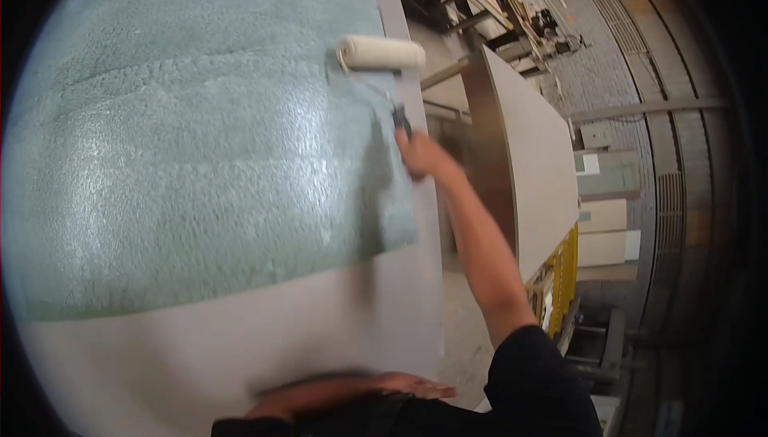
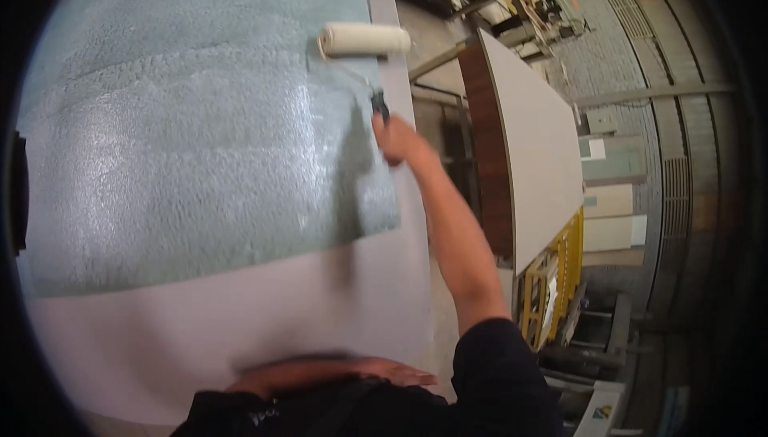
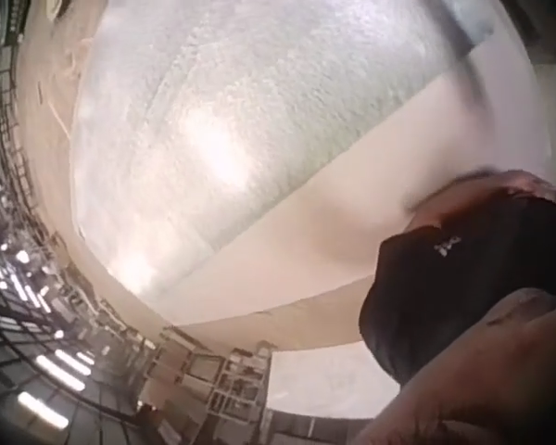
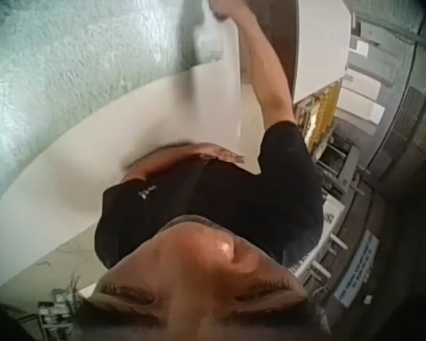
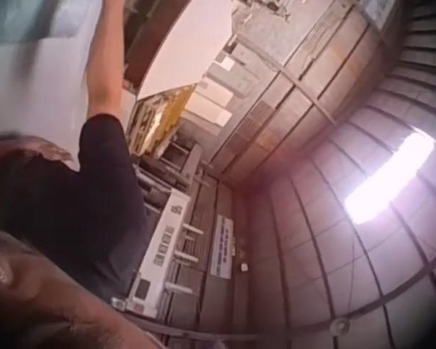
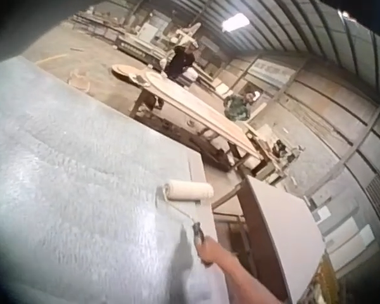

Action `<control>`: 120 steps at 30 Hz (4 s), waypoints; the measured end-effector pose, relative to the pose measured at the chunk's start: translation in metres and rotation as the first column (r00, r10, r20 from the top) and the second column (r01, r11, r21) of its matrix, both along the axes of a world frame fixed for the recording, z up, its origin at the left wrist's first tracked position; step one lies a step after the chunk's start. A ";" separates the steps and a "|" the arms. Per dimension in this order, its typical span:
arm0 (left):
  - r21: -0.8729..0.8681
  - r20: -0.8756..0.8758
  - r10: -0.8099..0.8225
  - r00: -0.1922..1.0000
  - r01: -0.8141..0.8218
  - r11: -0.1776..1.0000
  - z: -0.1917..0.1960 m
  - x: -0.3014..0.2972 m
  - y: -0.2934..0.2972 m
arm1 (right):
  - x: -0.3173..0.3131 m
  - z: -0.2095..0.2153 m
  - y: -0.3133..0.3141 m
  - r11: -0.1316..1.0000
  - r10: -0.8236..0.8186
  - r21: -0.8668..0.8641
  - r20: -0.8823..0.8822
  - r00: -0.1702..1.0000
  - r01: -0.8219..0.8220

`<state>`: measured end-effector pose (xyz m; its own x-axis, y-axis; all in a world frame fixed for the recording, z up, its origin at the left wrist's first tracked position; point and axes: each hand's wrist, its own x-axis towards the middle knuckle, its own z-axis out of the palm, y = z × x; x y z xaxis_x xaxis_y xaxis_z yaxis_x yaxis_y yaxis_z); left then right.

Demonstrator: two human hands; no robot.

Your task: Applying adhesive to a large curved furniture panel using a paint roller in a factory workshop.

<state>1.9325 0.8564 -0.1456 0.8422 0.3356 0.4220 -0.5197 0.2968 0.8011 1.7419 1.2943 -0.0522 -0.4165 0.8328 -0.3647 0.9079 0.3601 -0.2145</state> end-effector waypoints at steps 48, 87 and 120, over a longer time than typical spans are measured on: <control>0.237 -0.383 -0.013 0.924 0.112 0.965 0.107 0.012 -0.095 | 0.351 0.180 -0.278 0.995 -0.028 0.097 -0.090 0.996 0.037; 0.119 -0.156 0.833 0.532 -0.827 0.550 0.086 -0.051 -0.106 | -0.254 0.068 -0.425 0.382 0.897 0.082 0.205 0.391 -0.921; -0.095 -0.167 0.683 0.711 -0.701 0.707 0.113 -0.115 -0.166 | -0.274 0.070 -0.473 0.484 0.873 -0.079 0.109 0.475 -0.872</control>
